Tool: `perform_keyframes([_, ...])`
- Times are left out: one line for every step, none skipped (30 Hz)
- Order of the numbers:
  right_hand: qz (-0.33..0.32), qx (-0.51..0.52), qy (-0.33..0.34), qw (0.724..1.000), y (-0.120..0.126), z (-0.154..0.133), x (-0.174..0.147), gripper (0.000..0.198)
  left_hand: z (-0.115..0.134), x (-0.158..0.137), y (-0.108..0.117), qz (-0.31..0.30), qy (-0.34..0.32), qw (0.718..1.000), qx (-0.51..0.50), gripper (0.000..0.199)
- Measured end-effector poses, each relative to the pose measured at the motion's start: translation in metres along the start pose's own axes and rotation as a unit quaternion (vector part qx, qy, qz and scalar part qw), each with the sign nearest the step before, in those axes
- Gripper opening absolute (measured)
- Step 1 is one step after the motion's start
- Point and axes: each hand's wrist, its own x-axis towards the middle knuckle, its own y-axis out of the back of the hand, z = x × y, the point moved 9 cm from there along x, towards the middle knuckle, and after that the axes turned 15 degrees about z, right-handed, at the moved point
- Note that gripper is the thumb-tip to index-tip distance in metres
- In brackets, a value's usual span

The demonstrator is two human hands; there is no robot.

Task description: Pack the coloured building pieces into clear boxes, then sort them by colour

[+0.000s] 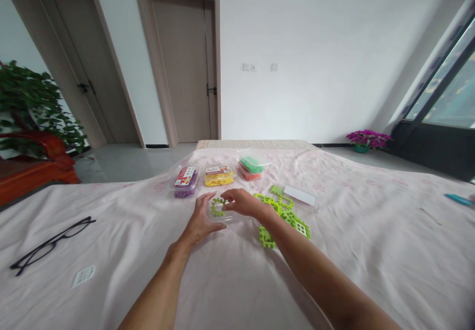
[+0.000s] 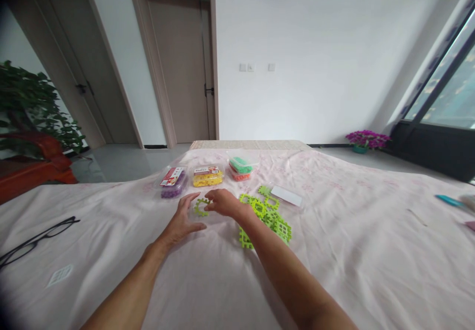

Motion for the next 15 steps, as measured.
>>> perform_keyframes([-0.017,-0.018,-0.008,1.000,-0.003,0.003,0.000,0.043,0.001,0.000,0.000,-0.003,-0.001,1.000,0.005,0.096])
perform_keyframes([-0.035,-0.039,-0.012,0.999,-0.007,0.005,0.000,0.042,0.002,0.000,-0.001,-0.007,-0.001,1.000,0.009,0.096])
perform_keyframes([-0.052,-0.059,-0.009,0.997,-0.011,0.007,-0.001,0.042,0.002,0.000,-0.002,-0.011,-0.001,1.000,0.012,0.097])
perform_keyframes([-0.070,-0.076,0.001,0.995,-0.015,0.006,-0.001,0.042,0.002,0.000,-0.002,-0.015,-0.002,1.000,0.013,0.096])
perform_keyframes([-0.086,-0.087,0.015,0.992,-0.019,0.004,-0.001,0.041,0.002,0.000,-0.003,-0.019,-0.004,1.000,0.014,0.095])
perform_keyframes([-0.097,-0.089,0.029,0.991,-0.023,0.001,-0.001,0.039,0.002,0.000,-0.004,-0.022,-0.009,1.000,0.015,0.092])
perform_keyframes([-0.102,-0.081,0.044,0.990,-0.024,-0.004,-0.001,0.037,0.002,-0.001,-0.005,-0.025,-0.013,0.999,0.016,0.088])
perform_keyframes([-0.098,-0.066,0.058,0.991,-0.023,-0.008,0.000,0.037,0.001,-0.001,-0.005,-0.027,-0.018,0.999,0.019,0.084])
perform_keyframes([-0.081,-0.044,0.068,0.993,-0.019,-0.012,0.001,0.036,0.001,-0.002,-0.006,-0.030,-0.021,0.999,0.023,0.081])
perform_keyframes([-0.049,-0.019,0.071,0.996,-0.010,-0.015,0.003,0.036,0.000,-0.002,-0.006,-0.033,-0.022,0.999,0.028,0.077])
perform_keyframes([-0.006,0.009,0.067,0.998,0.002,-0.014,0.004,0.035,-0.001,-0.002,-0.006,-0.034,-0.022,0.999,0.034,0.075])
perform_keyframes([0.040,0.035,0.057,0.997,0.017,-0.010,0.004,0.033,-0.002,-0.003,-0.006,-0.034,-0.021,0.999,0.037,0.073])
perform_keyframes([0.084,0.056,0.042,0.994,0.033,-0.003,0.003,0.031,-0.002,-0.003,-0.005,-0.032,-0.021,0.999,0.037,0.072])
perform_keyframes([0.123,0.070,0.023,0.990,0.050,0.007,-0.001,0.029,-0.001,-0.003,-0.004,-0.028,-0.021,0.999,0.033,0.070])
perform_keyframes([0.150,0.077,0.001,0.986,0.065,0.019,-0.006,0.028,-0.001,-0.003,-0.003,-0.022,-0.021,0.999,0.026,0.069])
